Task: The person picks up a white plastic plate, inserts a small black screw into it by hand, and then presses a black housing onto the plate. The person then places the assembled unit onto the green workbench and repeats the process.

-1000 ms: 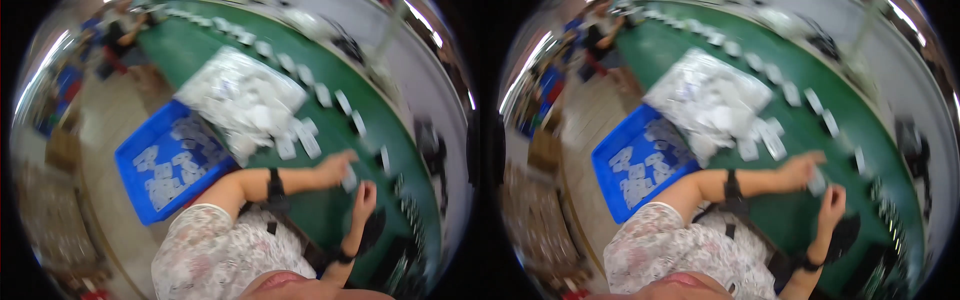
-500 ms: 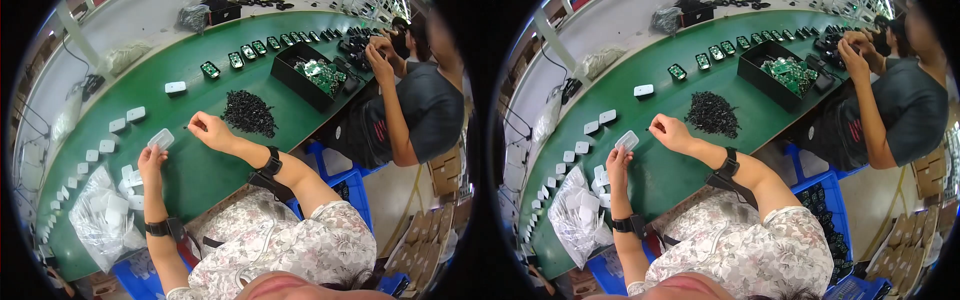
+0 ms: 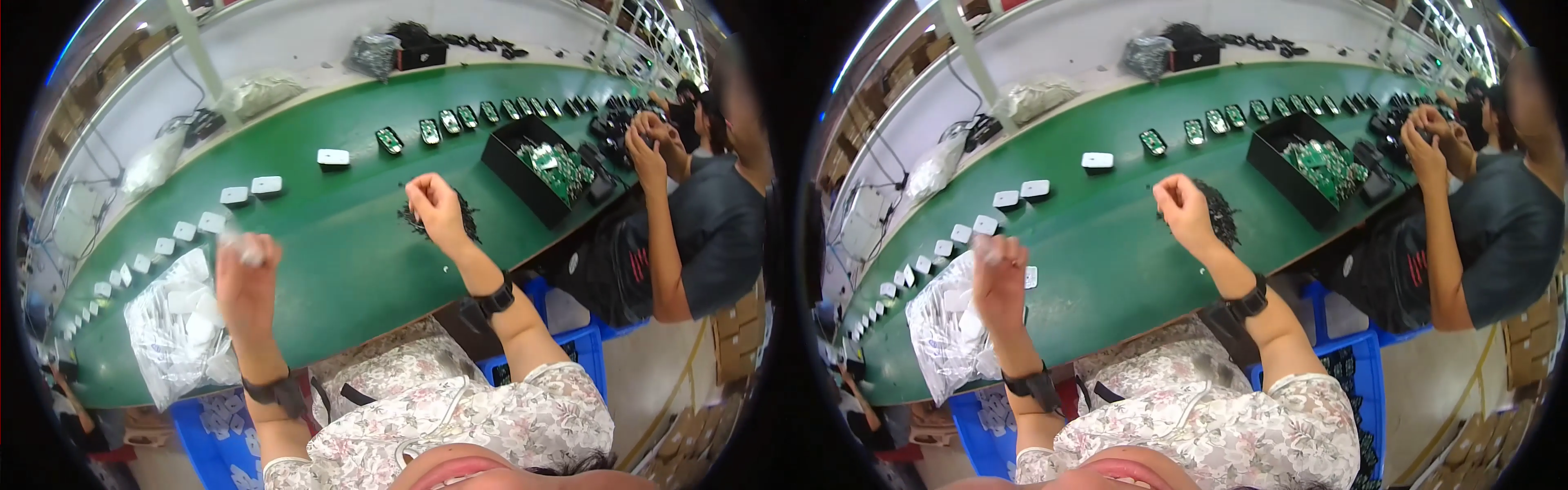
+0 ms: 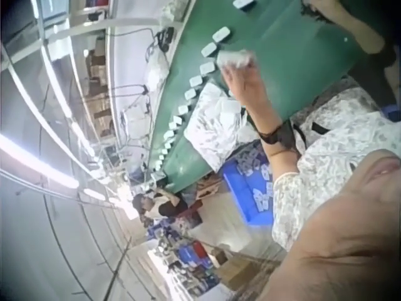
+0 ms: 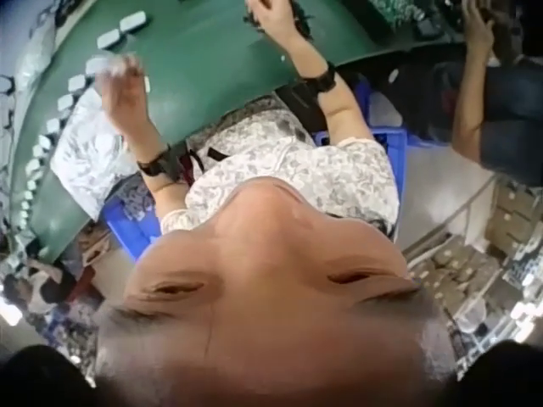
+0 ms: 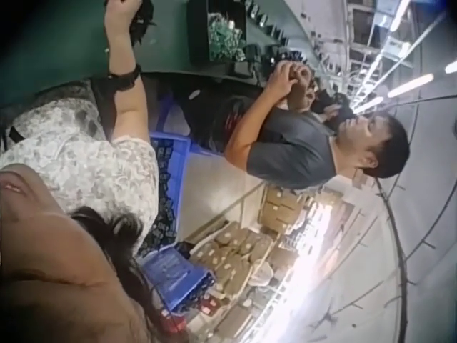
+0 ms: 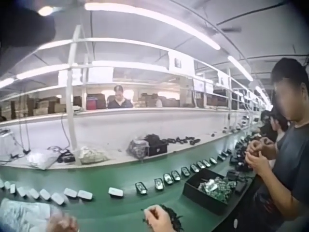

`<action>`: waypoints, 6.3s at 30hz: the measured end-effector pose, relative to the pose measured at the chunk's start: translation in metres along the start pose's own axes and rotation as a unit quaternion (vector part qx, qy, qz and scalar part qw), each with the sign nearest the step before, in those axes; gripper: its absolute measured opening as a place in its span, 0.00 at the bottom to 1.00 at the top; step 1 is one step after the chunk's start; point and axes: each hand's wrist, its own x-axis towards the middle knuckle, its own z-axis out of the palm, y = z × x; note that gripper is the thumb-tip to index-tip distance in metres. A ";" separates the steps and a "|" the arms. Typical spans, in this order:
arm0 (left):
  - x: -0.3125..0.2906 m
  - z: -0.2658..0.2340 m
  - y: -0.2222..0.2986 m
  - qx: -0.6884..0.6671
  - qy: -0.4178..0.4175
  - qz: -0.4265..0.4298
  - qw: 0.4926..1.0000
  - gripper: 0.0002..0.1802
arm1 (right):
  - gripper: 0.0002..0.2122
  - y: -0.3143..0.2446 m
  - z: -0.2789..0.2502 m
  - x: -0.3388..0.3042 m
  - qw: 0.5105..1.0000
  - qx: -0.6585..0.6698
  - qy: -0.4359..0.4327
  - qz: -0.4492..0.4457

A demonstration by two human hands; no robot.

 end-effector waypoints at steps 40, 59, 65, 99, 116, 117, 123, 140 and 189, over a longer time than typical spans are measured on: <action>-0.022 -0.061 -0.099 0.182 0.236 -0.140 0.944 0.09 | 0.05 0.010 0.098 -0.017 0.970 -0.144 -0.174 -0.084; -0.024 -0.044 -0.093 0.230 0.236 -0.167 0.929 0.06 | 0.04 -0.001 0.096 -0.012 0.925 -0.276 -0.212 -0.150; -0.020 -0.042 -0.082 0.243 0.266 -0.181 0.915 0.06 | 0.04 0.009 0.101 -0.014 0.938 -0.208 -0.209 -0.181; -0.025 -0.049 -0.079 0.336 0.160 -0.116 0.921 0.04 | 0.10 0.011 0.083 -0.002 0.932 -0.061 -0.332 0.131; -0.005 -0.077 -0.084 0.254 0.232 -0.145 0.928 0.10 | 0.13 0.034 0.093 0.026 0.928 -0.041 -0.332 0.162; -0.004 -0.084 -0.078 0.304 0.263 -0.182 0.897 0.09 | 0.13 0.035 0.098 0.039 0.943 -0.078 -0.314 0.075; -0.023 -0.106 -0.077 0.653 0.236 -0.033 0.719 0.08 | 0.27 0.064 0.079 0.165 0.772 -0.566 -0.065 -0.283; -0.061 0.099 0.068 0.449 0.137 0.374 0.800 0.19 | 0.16 0.009 0.055 0.016 0.899 -0.257 -0.352 -0.044; -0.066 -0.077 -0.062 0.754 -0.059 -0.025 0.654 0.31 | 0.13 0.013 0.085 -0.004 0.814 -0.336 -0.416 -0.227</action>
